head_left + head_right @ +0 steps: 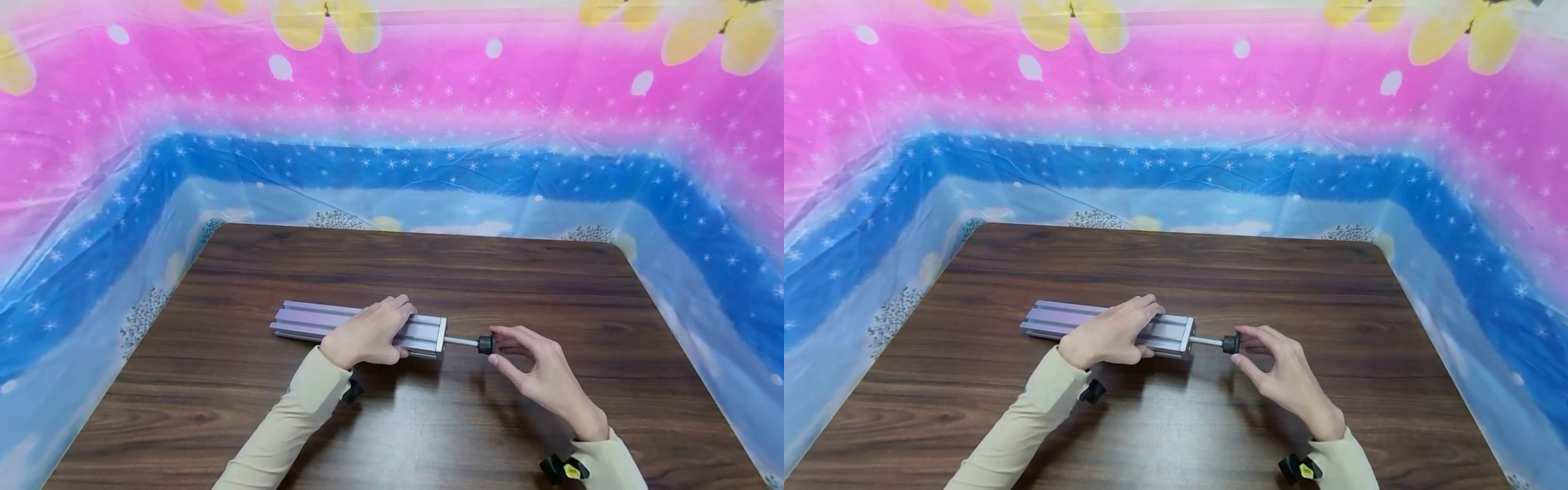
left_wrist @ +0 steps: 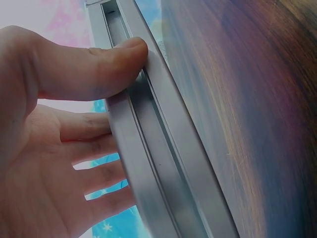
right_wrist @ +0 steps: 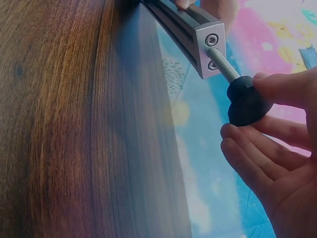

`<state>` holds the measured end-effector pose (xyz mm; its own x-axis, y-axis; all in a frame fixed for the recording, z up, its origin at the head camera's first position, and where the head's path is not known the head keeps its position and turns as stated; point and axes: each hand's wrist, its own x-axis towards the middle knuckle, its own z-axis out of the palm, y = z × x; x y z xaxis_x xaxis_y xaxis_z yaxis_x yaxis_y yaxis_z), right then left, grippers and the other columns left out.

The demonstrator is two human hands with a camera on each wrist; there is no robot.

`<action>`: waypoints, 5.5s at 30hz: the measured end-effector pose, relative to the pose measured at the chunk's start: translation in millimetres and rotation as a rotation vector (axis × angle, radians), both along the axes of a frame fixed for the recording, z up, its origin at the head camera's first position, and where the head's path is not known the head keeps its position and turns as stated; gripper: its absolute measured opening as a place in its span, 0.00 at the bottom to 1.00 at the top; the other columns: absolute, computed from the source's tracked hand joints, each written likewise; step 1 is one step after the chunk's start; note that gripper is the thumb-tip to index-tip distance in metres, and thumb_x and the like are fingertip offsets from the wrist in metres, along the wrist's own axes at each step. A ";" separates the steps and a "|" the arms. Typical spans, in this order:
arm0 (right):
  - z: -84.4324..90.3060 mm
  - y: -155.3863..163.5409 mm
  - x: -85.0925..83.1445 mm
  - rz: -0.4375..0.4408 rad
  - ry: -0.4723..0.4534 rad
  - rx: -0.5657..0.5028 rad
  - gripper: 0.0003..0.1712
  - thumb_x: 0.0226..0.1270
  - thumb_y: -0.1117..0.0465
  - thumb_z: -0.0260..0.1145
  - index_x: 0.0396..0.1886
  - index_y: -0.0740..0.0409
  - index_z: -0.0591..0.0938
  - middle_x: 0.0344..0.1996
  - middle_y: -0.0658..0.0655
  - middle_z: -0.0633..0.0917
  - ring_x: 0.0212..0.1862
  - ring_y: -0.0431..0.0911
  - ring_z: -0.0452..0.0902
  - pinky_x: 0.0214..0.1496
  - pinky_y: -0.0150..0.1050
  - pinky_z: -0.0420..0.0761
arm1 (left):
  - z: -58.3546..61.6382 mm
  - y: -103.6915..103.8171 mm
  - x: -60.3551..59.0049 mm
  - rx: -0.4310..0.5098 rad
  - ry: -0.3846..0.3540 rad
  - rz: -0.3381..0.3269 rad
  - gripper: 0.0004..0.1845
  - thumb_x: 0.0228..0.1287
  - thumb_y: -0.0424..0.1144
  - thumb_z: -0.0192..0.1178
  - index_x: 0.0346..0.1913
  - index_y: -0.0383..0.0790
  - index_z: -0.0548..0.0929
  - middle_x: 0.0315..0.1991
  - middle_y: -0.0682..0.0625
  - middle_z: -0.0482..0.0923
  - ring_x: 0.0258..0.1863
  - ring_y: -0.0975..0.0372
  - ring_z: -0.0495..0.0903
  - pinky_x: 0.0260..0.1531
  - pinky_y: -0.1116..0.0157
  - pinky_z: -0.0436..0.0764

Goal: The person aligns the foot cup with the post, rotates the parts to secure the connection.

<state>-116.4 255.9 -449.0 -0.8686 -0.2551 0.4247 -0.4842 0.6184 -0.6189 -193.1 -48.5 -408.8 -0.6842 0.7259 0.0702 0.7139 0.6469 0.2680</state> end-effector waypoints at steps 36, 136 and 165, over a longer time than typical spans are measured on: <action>-0.1 -3.5 0.5 0.015 -0.001 -0.030 0.38 0.58 0.62 0.78 0.69 0.54 0.76 0.58 0.55 0.84 0.54 0.44 0.84 0.54 0.35 0.83 | 4.0 -4.2 0.0 0.008 -0.030 0.009 0.29 0.50 0.37 0.71 0.57 0.34 0.78 0.44 0.49 0.73 0.43 0.58 0.73 0.45 0.61 0.76; -2.7 -3.2 -0.3 -0.066 -0.099 0.063 0.14 0.72 0.54 0.66 0.52 0.55 0.85 0.35 0.47 0.89 0.36 0.40 0.86 0.40 0.36 0.84 | 4.5 -2.4 1.3 0.001 -0.028 -0.001 0.30 0.48 0.36 0.70 0.58 0.34 0.78 0.47 0.48 0.75 0.46 0.57 0.75 0.48 0.59 0.78; -8.0 -4.1 1.1 0.013 0.032 0.051 0.24 0.64 0.63 0.72 0.61 0.59 0.83 0.42 0.53 0.90 0.38 0.41 0.88 0.43 0.42 0.86 | 1.7 -3.8 0.4 0.005 -0.030 -0.015 0.26 0.46 0.34 0.71 0.52 0.34 0.79 0.40 0.50 0.71 0.40 0.58 0.72 0.44 0.61 0.76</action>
